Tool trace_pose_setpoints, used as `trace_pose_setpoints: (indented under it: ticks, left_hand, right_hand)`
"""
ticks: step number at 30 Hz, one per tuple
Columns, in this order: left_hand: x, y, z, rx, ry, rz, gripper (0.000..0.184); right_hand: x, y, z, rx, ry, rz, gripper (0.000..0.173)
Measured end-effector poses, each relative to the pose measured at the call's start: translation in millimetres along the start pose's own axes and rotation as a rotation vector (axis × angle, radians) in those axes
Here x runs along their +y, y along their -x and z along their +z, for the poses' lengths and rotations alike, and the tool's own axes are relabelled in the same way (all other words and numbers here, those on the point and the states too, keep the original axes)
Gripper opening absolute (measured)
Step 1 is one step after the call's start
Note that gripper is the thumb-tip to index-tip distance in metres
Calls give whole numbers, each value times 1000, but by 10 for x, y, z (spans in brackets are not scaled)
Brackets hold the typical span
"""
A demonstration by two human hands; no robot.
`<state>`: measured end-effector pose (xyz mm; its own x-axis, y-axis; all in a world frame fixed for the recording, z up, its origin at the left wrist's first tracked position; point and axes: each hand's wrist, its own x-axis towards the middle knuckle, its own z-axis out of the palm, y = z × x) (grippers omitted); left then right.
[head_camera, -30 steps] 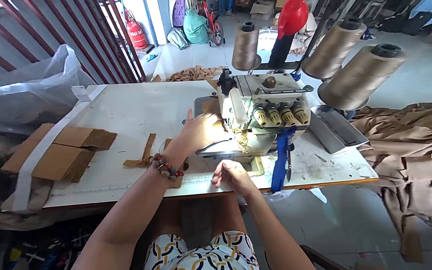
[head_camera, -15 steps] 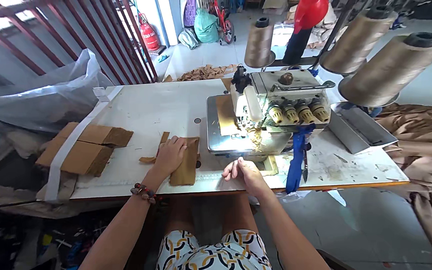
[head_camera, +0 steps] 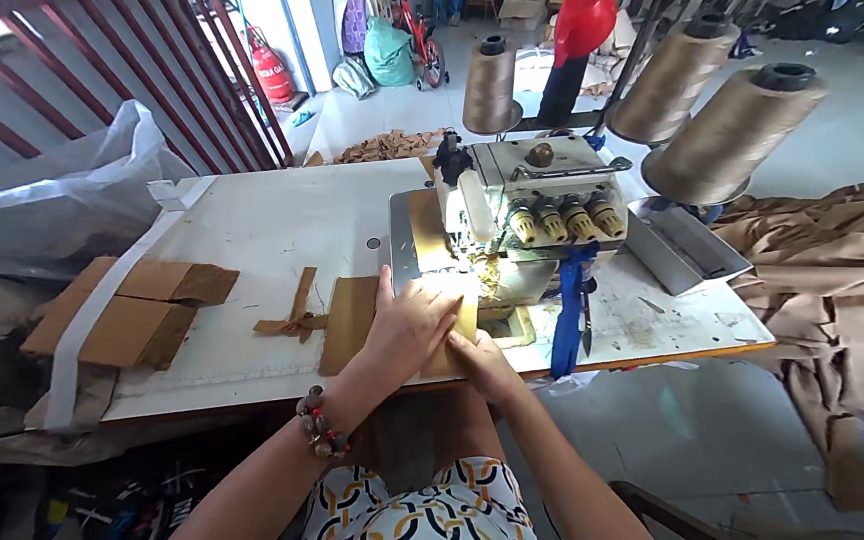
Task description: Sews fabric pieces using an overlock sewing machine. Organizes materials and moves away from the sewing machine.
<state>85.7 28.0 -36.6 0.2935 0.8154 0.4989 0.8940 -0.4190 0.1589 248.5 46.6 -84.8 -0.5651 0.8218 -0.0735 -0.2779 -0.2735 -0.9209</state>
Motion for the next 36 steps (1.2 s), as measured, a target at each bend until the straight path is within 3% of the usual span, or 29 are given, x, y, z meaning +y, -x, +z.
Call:
trace_pose_setpoints:
  ticks: [9,14,19,24,27,29,32,36]
  left_hand:
    - [16,-140,-69,-67,-32,-61,35]
    - [-10,-173,-135,-8,-36,20,22]
    - [-196,-413,-230,-180,78,-85,44]
    - [-321,-684,-342,-273,140,-179,43]
    - [-555,-836,-209,-352,125,-227,61]
    - [-628,-704,-266,-289,151,-217,60]
    - [-758,-234,-439,-147,171,-337,39]
    - [-1223,273,-245,-347,90,-522,27]
  right_hand:
    - [-120,-92,-20,-20,22,-23,22]
    - [-140,-184,-50,-116,-55,-67,27]
    - [-104,-252,-89,-263,-18,-90,44]
    - [83,-262,-185,-346,19,-133,43]
    - [97,-251,-180,-329,-8,-148,44]
    - [110,-245,-186,-318,-23,-172,48]
    - [132,-227,-170,-276,-24,-209,59]
    - [153,-273,-151,-289,31,-226,61]
